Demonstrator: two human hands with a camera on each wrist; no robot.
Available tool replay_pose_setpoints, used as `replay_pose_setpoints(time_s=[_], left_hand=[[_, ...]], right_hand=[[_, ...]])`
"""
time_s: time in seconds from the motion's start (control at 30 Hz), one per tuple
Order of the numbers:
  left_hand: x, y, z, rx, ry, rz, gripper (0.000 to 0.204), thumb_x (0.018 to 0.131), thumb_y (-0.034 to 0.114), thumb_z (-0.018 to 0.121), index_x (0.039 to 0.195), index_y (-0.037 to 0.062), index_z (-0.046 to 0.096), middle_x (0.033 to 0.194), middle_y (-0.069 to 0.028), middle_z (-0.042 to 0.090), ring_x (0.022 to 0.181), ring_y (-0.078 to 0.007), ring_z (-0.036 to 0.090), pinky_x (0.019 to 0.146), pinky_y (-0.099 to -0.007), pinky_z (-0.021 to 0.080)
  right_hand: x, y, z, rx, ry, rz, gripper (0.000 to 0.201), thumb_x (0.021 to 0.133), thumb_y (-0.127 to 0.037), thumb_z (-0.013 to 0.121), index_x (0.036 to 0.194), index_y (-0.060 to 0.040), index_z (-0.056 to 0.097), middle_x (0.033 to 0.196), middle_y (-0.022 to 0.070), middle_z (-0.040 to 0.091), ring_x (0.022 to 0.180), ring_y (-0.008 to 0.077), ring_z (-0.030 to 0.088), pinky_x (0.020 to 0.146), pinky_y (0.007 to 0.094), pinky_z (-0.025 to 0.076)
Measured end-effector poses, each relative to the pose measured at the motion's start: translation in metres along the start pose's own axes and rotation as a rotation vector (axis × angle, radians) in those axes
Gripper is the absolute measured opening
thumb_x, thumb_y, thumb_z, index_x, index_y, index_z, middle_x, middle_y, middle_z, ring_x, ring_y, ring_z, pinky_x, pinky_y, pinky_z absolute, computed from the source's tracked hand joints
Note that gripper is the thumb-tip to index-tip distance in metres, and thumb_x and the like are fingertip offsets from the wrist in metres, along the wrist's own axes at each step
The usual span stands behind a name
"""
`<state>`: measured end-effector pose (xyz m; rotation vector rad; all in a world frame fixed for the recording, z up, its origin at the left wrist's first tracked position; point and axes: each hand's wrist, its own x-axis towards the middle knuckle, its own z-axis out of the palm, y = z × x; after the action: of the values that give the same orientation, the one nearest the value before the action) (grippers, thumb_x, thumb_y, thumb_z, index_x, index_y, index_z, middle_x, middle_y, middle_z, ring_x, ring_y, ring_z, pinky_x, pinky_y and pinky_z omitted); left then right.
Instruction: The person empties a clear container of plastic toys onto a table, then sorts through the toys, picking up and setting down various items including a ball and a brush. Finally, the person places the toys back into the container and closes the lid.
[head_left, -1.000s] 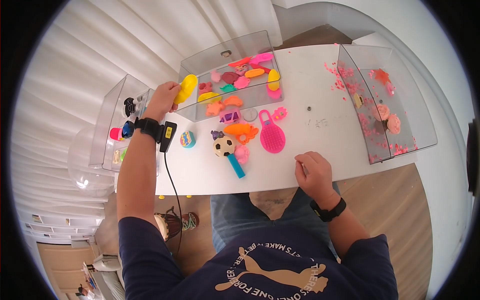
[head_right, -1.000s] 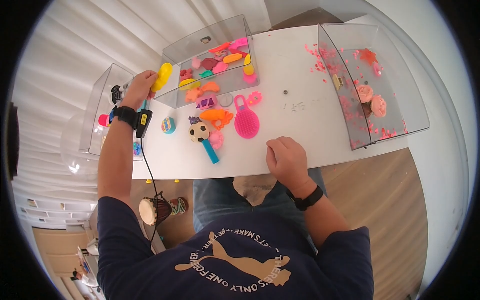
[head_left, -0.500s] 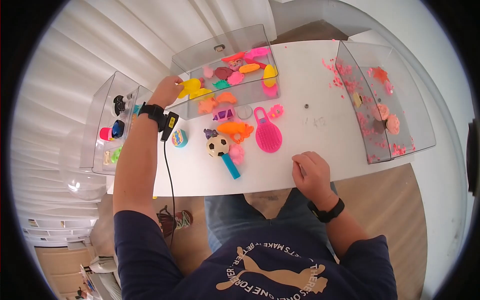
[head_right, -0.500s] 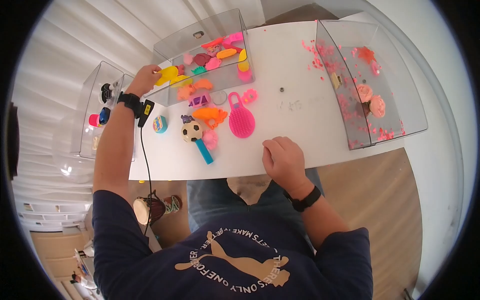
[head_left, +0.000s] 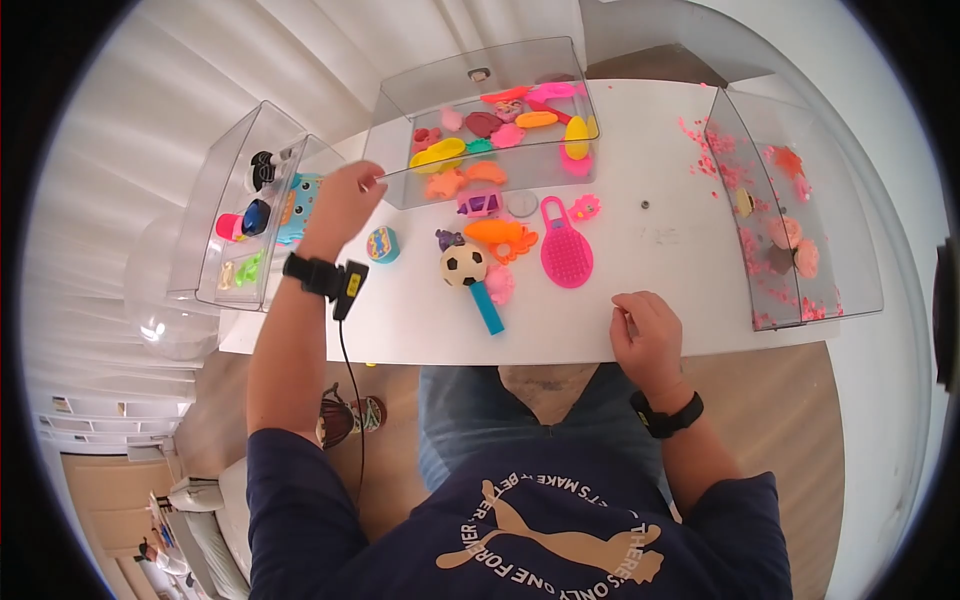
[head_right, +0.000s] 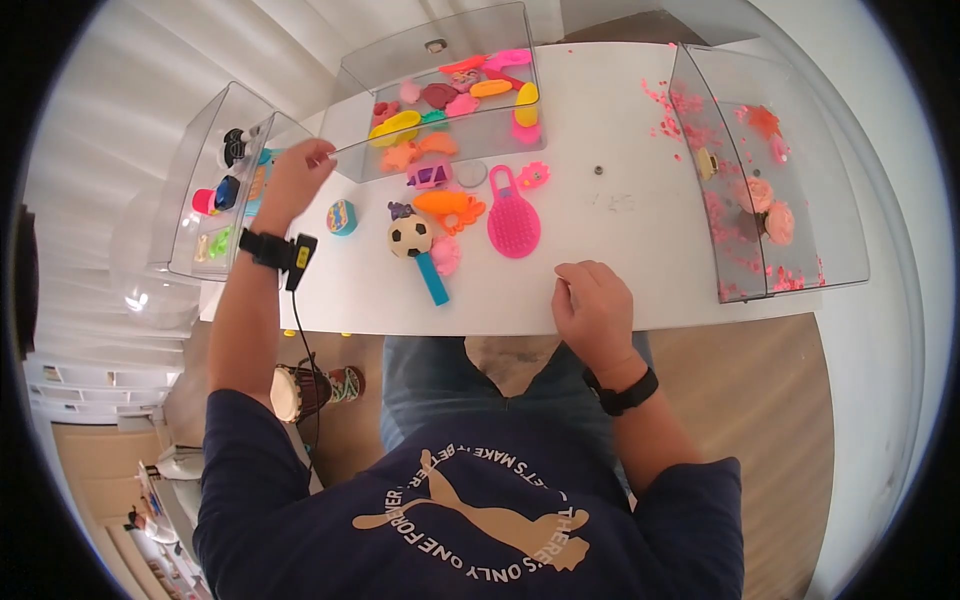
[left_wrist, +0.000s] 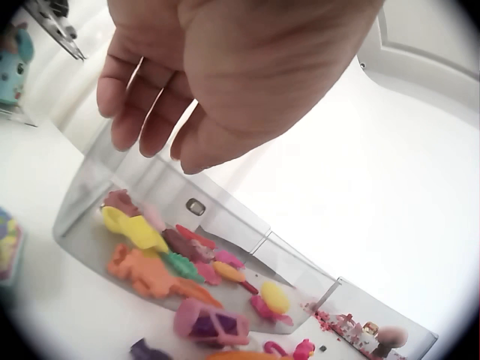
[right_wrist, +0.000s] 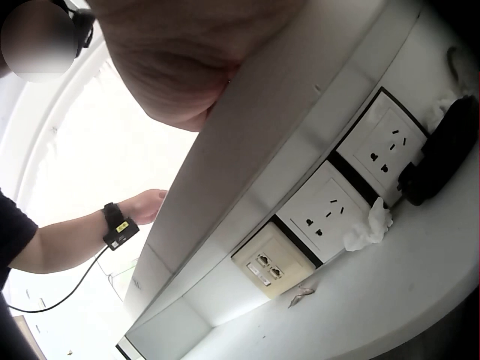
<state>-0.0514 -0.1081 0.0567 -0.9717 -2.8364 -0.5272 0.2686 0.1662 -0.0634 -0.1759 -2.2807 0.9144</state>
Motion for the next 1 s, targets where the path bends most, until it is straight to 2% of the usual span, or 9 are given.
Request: replay_pose_setpoints(time_s=[0.23, 0.37, 0.47, 0.57, 0.67, 0.77, 0.87, 0.9, 1.0], left_hand=[[-0.051, -0.024, 0.014, 0.004, 0.218, -0.209, 0.039, 0.081, 0.018, 0.074, 0.115, 0.0029, 0.062, 0.091, -0.0125, 0.067, 0.081, -0.0277, 0.065, 0.074, -0.039, 0.052], [-0.06, -0.033, 0.036, 0.132, 0.146, -0.373, 0.053, 0.08, 0.04, 0.074, 0.116, 0.0023, 0.062, 0.099, -0.0166, 0.067, 0.096, -0.0335, 0.066, 0.081, -0.0433, 0.053], [-0.062, -0.025, 0.053, 0.208, 0.055, -0.477, 0.06, 0.078, 0.047, 0.073, 0.116, 0.001, 0.062, 0.107, -0.02, 0.067, 0.104, -0.0346, 0.065, 0.086, -0.0428, 0.053], [-0.059, -0.025, 0.06, 0.193, -0.113, -0.505, 0.062, 0.076, 0.048, 0.071, 0.114, -0.0005, 0.063, 0.107, -0.0218, 0.068, 0.106, -0.0366, 0.065, 0.089, -0.043, 0.053], [-0.06, -0.049, 0.072, 0.09, -0.11, -0.445, 0.057, 0.076, 0.043, 0.069, 0.112, -0.0012, 0.064, 0.1, -0.0213, 0.07, 0.102, -0.0393, 0.065, 0.089, -0.0455, 0.052], [-0.065, -0.064, 0.072, 0.086, -0.09, -0.373, 0.049, 0.075, 0.036, 0.069, 0.108, -0.0013, 0.065, 0.088, -0.0185, 0.07, 0.086, -0.0341, 0.07, 0.076, -0.042, 0.056], [-0.058, -0.031, 0.023, -0.283, -0.181, -0.456, 0.042, 0.076, 0.028, 0.071, 0.106, -0.0011, 0.064, 0.079, -0.0135, 0.066, 0.071, -0.0234, 0.068, 0.062, -0.0348, 0.056], [-0.056, -0.021, 0.009, -0.367, -0.139, -0.399, 0.037, 0.078, 0.023, 0.071, 0.105, -0.0009, 0.063, 0.077, -0.0092, 0.063, 0.061, -0.0155, 0.062, 0.054, -0.0285, 0.052], [-0.035, 0.013, -0.028, -0.335, -0.027, -0.248, 0.043, 0.079, 0.024, 0.071, 0.114, 0.0, 0.063, 0.092, -0.0119, 0.065, 0.076, -0.0186, 0.065, 0.065, -0.0302, 0.054]], right_hand=[[0.0, -0.001, 0.0, 0.003, 0.018, -0.012, 0.014, 0.076, 0.001, 0.066, 0.089, -0.0036, 0.064, 0.079, 0.0114, 0.062, 0.071, 0.0308, 0.06, 0.062, 0.0386, 0.05], [0.0, 0.0, 0.001, -0.015, 0.013, -0.026, 0.013, 0.076, 0.001, 0.066, 0.088, -0.004, 0.064, 0.078, 0.0114, 0.062, 0.071, 0.0308, 0.06, 0.062, 0.0392, 0.049], [-0.002, 0.002, 0.001, -0.024, 0.016, -0.021, 0.013, 0.076, 0.0, 0.066, 0.088, -0.0044, 0.064, 0.078, 0.0112, 0.062, 0.071, 0.0309, 0.06, 0.062, 0.0397, 0.05], [-0.001, -0.001, -0.001, -0.027, 0.004, -0.009, 0.012, 0.077, 0.0, 0.065, 0.088, -0.0044, 0.064, 0.078, 0.011, 0.062, 0.071, 0.031, 0.06, 0.063, 0.0401, 0.05], [0.0, -0.003, -0.002, -0.036, -0.001, -0.021, 0.012, 0.077, 0.0, 0.065, 0.088, -0.0044, 0.064, 0.078, 0.0107, 0.063, 0.071, 0.0307, 0.061, 0.063, 0.0401, 0.05], [0.001, -0.004, -0.003, -0.034, 0.005, -0.037, 0.012, 0.077, 0.0, 0.065, 0.088, -0.0043, 0.064, 0.078, 0.0105, 0.063, 0.072, 0.0303, 0.061, 0.063, 0.0399, 0.05], [0.0, -0.002, -0.002, -0.026, 0.015, -0.045, 0.012, 0.076, 0.001, 0.065, 0.088, -0.0044, 0.064, 0.078, 0.0102, 0.063, 0.072, 0.0302, 0.061, 0.063, 0.0397, 0.05], [0.0, -0.002, -0.002, -0.026, 0.014, -0.042, 0.012, 0.076, 0.001, 0.065, 0.088, -0.0043, 0.064, 0.078, 0.0102, 0.063, 0.072, 0.0302, 0.061, 0.063, 0.0397, 0.05], [-0.001, -0.002, -0.002, -0.027, 0.007, -0.043, 0.012, 0.076, 0.001, 0.066, 0.087, -0.0045, 0.064, 0.078, 0.0098, 0.063, 0.072, 0.0301, 0.061, 0.062, 0.0396, 0.05]])
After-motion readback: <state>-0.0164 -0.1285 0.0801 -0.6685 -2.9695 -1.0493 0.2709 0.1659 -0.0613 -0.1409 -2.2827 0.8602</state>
